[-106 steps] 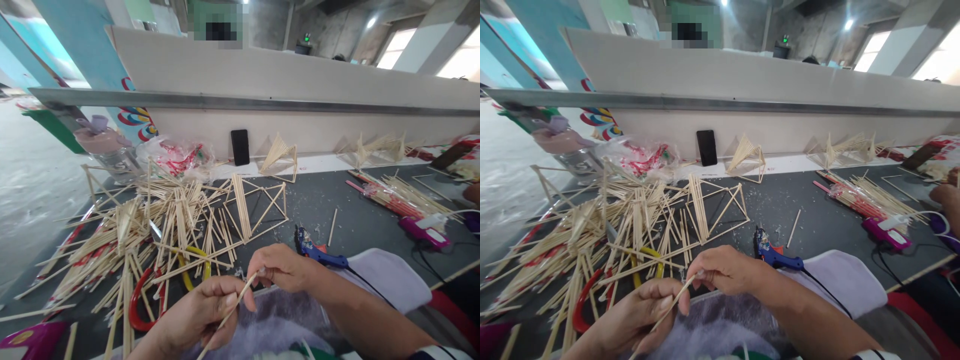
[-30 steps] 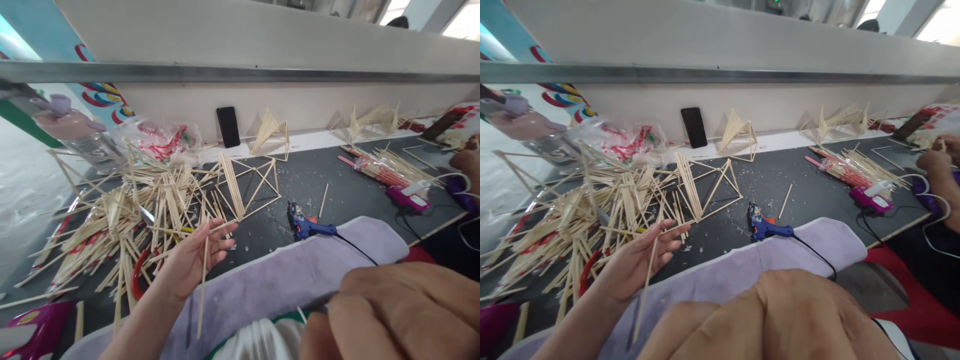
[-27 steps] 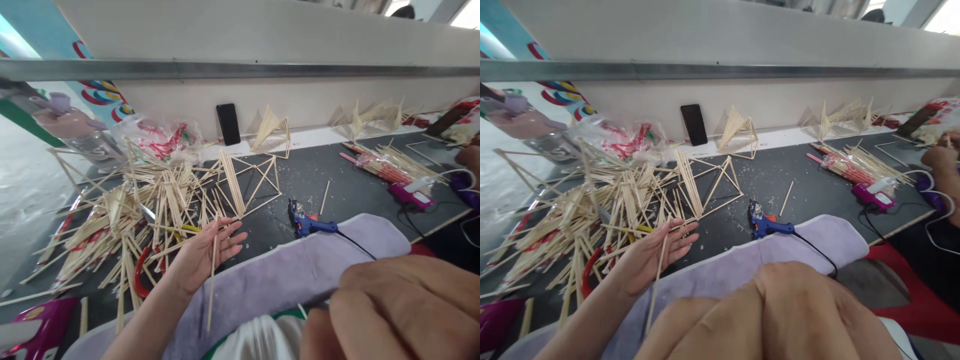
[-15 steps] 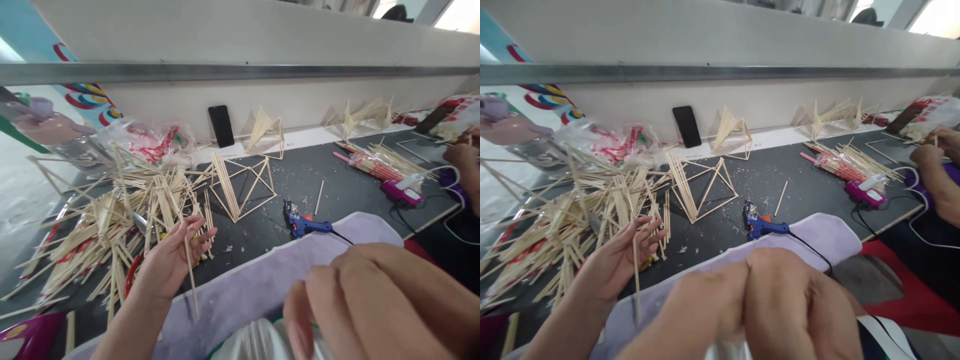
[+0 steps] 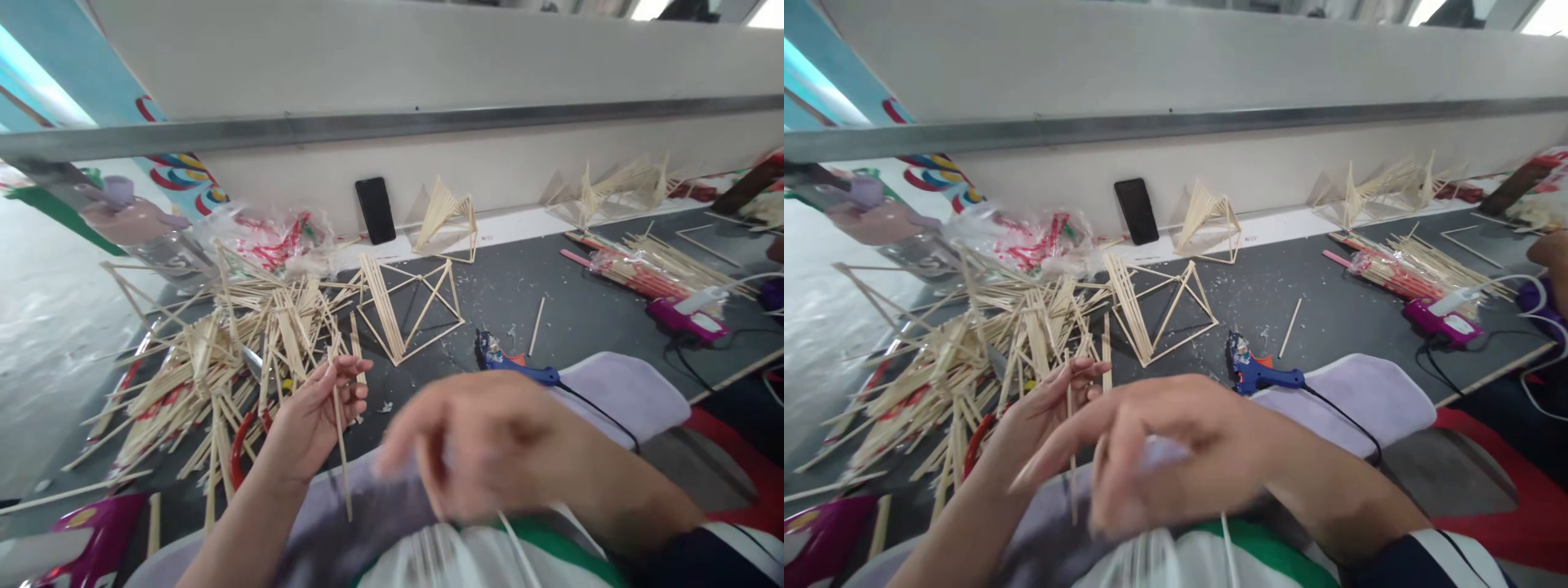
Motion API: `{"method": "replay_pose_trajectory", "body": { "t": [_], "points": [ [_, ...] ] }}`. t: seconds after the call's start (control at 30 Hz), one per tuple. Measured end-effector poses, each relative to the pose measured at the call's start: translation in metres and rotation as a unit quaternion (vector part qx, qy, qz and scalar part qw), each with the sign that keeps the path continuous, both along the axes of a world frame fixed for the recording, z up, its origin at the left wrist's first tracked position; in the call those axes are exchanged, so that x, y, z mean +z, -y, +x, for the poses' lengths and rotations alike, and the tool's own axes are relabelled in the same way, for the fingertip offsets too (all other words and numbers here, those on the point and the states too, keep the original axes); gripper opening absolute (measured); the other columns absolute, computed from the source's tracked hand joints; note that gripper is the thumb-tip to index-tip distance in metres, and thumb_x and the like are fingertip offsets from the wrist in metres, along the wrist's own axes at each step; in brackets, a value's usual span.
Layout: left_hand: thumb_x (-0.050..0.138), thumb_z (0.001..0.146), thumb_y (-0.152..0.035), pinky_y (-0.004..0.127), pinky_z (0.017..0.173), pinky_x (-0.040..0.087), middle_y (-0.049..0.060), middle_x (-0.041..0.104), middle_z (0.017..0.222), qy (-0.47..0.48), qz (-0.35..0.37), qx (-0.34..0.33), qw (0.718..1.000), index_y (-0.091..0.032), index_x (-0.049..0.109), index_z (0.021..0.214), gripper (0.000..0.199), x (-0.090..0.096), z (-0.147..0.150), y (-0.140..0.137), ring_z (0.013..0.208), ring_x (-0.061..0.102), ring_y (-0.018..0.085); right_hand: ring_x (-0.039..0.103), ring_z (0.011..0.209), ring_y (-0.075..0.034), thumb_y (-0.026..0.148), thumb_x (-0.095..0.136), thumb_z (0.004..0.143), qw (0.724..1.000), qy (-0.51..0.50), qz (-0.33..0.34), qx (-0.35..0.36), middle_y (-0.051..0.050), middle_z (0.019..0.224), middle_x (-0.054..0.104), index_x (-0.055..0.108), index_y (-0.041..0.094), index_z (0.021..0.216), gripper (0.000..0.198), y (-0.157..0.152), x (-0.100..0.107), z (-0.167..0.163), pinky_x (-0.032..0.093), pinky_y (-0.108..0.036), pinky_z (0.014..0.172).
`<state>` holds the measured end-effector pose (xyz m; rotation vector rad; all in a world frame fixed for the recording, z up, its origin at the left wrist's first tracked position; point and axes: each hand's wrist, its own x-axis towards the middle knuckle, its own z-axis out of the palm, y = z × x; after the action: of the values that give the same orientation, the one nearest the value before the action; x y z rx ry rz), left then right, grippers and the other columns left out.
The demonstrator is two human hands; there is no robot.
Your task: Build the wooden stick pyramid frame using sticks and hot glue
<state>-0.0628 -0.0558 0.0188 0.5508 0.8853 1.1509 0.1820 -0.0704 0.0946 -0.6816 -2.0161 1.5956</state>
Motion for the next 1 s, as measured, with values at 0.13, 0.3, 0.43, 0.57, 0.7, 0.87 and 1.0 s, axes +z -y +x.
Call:
{"method": "replay_pose_trajectory", "body": {
  "t": [0.13,0.3,0.43,0.57,0.7,0.87,1.0],
  "points": [
    [0.056,0.082,-0.019,0.023,0.061,0.051,0.008,0.061,0.092,-0.005,0.046,0.023,0.999,-0.015,0.06,0.1,0.019,-0.001,0.0,0.001,0.068,0.057,0.011,0.053,0.061,-0.01,0.031,0.059,0.078,0.984,0.143,0.037,-0.097,0.0,0.069,0.062,0.063,0.015,0.077,0.017,-0.022,-0.053,-0.057,0.037,-0.02,0.055],
    [0.058,0.08,-0.016,0.021,0.063,0.049,0.006,0.06,0.088,0.01,0.063,0.05,0.997,-0.017,0.06,0.097,0.018,0.005,0.007,0.007,0.068,0.055,0.01,0.056,0.064,-0.011,0.034,0.06,0.076,0.986,0.158,-0.016,-0.057,0.0,0.08,0.063,0.058,0.019,0.104,0.031,-0.008,-0.098,-0.079,0.039,-0.019,0.055],
    [0.06,0.079,-0.016,0.021,0.064,0.049,0.006,0.06,0.089,0.011,0.071,0.055,0.996,-0.019,0.061,0.1,0.021,0.004,0.01,0.01,0.069,0.055,0.01,0.051,0.046,-0.007,0.029,0.056,0.078,0.983,0.132,-0.128,0.021,0.002,0.07,0.059,0.057,0.017,0.092,0.018,-0.003,-0.104,-0.083,0.038,-0.017,0.044],
    [0.059,0.08,-0.021,0.025,0.067,0.05,0.006,0.06,0.092,0.003,0.059,0.053,0.997,-0.019,0.061,0.105,0.025,0.002,0.005,0.009,0.073,0.057,0.013,0.046,0.039,-0.006,0.021,0.053,0.078,0.979,0.088,-0.181,0.002,0.005,0.061,0.055,0.051,0.017,0.077,0.004,-0.005,-0.102,-0.085,0.034,-0.015,0.037],
    [0.062,0.079,-0.024,0.024,0.065,0.049,0.006,0.061,0.088,-0.019,0.063,0.096,0.993,-0.016,0.062,0.106,0.029,0.001,-0.006,0.004,0.072,0.058,0.012,0.041,0.032,-0.005,0.02,0.054,0.077,0.976,0.055,-0.211,-0.017,0.009,0.049,0.048,0.046,0.018,0.073,0.009,-0.005,-0.099,-0.084,0.029,-0.014,0.032],
    [0.067,0.074,-0.022,0.017,0.058,0.046,0.002,0.061,0.074,-0.058,0.083,0.149,0.984,-0.014,0.065,0.095,0.022,-0.002,-0.014,-0.001,0.062,0.055,0.007,0.042,0.031,-0.005,0.018,0.054,0.076,0.976,0.06,-0.204,-0.05,0.009,0.048,0.048,0.045,0.018,0.072,0.01,-0.003,-0.099,-0.083,0.028,-0.014,0.031],
    [0.067,0.074,-0.023,0.016,0.053,0.044,-0.001,0.06,0.068,-0.102,0.086,0.162,0.978,-0.014,0.063,0.081,0.012,-0.003,-0.013,-0.001,0.054,0.052,0.006,0.042,0.03,-0.007,0.018,0.054,0.075,0.974,0.074,-0.205,-0.065,0.01,0.043,0.045,0.045,0.019,0.069,0.011,-0.003,-0.098,-0.083,0.028,-0.015,0.031]
  ]
}}
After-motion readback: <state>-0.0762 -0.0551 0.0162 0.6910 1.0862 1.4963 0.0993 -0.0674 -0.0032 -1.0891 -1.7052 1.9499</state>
